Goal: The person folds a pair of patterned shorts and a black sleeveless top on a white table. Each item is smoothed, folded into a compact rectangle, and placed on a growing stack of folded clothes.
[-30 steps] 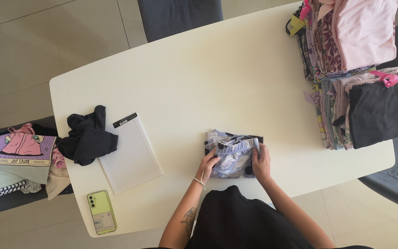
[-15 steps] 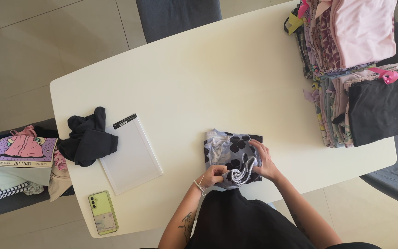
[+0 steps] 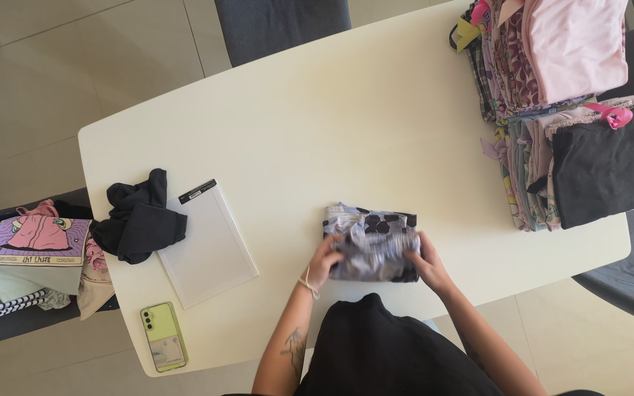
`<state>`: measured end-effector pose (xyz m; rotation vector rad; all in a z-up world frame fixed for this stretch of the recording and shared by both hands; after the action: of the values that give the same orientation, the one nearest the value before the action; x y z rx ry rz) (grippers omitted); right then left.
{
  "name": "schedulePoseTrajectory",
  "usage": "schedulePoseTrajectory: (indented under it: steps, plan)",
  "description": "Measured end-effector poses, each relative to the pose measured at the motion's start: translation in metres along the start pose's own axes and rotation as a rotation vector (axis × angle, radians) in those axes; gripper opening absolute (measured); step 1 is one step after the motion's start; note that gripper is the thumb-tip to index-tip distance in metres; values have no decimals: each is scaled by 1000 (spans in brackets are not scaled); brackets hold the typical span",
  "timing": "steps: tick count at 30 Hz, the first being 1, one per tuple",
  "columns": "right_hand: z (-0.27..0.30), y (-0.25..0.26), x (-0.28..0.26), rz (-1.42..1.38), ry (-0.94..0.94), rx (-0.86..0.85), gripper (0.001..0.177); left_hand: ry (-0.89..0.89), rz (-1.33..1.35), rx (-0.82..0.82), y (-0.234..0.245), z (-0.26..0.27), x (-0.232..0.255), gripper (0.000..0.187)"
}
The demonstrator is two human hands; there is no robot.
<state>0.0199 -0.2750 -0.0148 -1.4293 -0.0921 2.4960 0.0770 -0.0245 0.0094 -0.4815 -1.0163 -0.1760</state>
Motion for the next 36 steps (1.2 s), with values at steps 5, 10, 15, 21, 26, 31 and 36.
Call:
schedulePoseTrajectory:
  steps: [5,10,15,21,26,31,36]
  plan:
    - [-29,-12,-24,371,49,241,27,-36,-74,285,59,-75,-71,22]
    - [-53,-7,0,753,30,329,27,-78,-315,378,65,-95,-60,18]
    - [-55,-8,7,973,81,363,30,-106,-545,424,49,-84,-27,21]
    - [-48,5,-1,900,535,506,17,-222,-740,460,29,-75,-1,25]
    - [-57,6,-9,946,591,521,20,-550,-1416,639,25,-100,-13,26]
    - [-71,10,-14,971,528,534,21,-451,-1442,616,36,-126,-18,28]
    - [-76,7,-28,983,399,566,24,-358,-1428,643,47,-138,-23,31]
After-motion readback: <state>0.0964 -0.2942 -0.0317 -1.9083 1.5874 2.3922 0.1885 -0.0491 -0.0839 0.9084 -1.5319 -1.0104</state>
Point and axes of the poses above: each hand's wrist, its own z-axis away from the middle knuckle, its own y-axis out of the back of the hand, x = y × z, the point moved 9 cm from there along -z, towards the middle knuckle, and after that the axes turned 12 degrees about -z, right-handed, at the moved point
